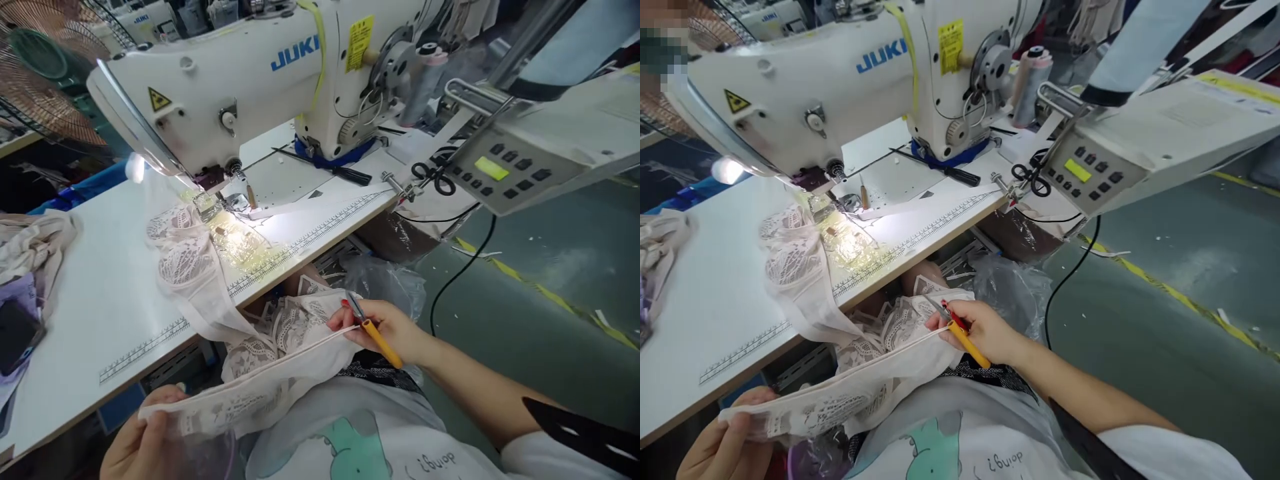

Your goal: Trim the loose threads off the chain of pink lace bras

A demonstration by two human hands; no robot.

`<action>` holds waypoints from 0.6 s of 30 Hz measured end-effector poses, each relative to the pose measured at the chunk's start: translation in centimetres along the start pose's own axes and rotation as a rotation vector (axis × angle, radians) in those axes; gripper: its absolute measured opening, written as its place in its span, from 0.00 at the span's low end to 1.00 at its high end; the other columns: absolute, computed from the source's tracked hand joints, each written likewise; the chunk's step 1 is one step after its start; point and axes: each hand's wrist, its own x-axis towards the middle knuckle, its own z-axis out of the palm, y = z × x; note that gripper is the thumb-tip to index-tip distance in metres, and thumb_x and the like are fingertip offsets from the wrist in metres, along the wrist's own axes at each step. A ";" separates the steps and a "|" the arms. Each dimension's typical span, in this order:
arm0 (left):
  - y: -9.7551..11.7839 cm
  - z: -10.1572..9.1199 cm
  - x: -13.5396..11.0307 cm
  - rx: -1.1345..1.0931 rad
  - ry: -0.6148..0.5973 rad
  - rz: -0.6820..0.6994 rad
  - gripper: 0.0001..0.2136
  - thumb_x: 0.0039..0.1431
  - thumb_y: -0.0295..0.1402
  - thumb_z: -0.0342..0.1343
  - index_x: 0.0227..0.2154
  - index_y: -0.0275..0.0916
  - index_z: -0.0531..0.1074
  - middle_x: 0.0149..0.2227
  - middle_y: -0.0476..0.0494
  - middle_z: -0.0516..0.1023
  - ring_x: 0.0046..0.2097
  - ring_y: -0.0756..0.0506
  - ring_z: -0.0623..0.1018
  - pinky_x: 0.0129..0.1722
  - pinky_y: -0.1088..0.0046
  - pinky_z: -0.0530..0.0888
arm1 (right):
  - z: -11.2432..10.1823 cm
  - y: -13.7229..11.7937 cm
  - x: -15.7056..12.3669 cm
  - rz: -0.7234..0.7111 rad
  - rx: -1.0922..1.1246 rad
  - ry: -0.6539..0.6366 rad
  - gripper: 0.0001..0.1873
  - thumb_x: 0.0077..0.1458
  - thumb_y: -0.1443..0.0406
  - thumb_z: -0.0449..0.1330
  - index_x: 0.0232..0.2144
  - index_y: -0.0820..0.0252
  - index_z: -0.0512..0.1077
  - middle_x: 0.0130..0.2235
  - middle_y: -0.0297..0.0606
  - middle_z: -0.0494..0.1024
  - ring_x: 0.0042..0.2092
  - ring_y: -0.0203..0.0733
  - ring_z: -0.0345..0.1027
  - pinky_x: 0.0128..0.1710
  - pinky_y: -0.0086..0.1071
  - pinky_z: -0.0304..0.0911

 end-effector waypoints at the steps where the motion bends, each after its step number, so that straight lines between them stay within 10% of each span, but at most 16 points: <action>1: 0.2 -0.3 -0.3 0.036 0.032 0.004 0.09 0.41 0.36 0.66 0.24 0.38 0.75 0.35 0.47 0.77 0.35 0.44 0.74 0.22 0.78 0.72 | 0.0 -0.3 -0.1 -0.002 0.018 -0.002 0.09 0.52 0.60 0.58 0.25 0.58 0.64 0.37 0.44 0.77 0.38 0.45 0.70 0.38 0.37 0.65; 8: 4.1 -1.2 1.0 -0.036 0.150 0.197 0.11 0.33 0.35 0.69 0.17 0.36 0.74 0.20 0.51 0.73 0.23 0.51 0.69 0.20 0.78 0.65 | -1.0 -4.1 1.9 -0.008 -0.047 0.051 0.16 0.48 0.53 0.62 0.26 0.58 0.66 0.27 0.35 0.72 0.27 0.37 0.64 0.24 0.29 0.60; 18: 9.3 5.3 15.4 -0.073 -0.172 0.193 0.19 0.22 0.44 0.70 0.13 0.33 0.73 0.15 0.48 0.72 0.19 0.52 0.68 0.21 0.75 0.65 | -2.4 -8.4 17.2 -0.018 -0.855 0.141 0.10 0.53 0.62 0.60 0.24 0.62 0.68 0.24 0.31 0.70 0.27 0.36 0.65 0.28 0.31 0.61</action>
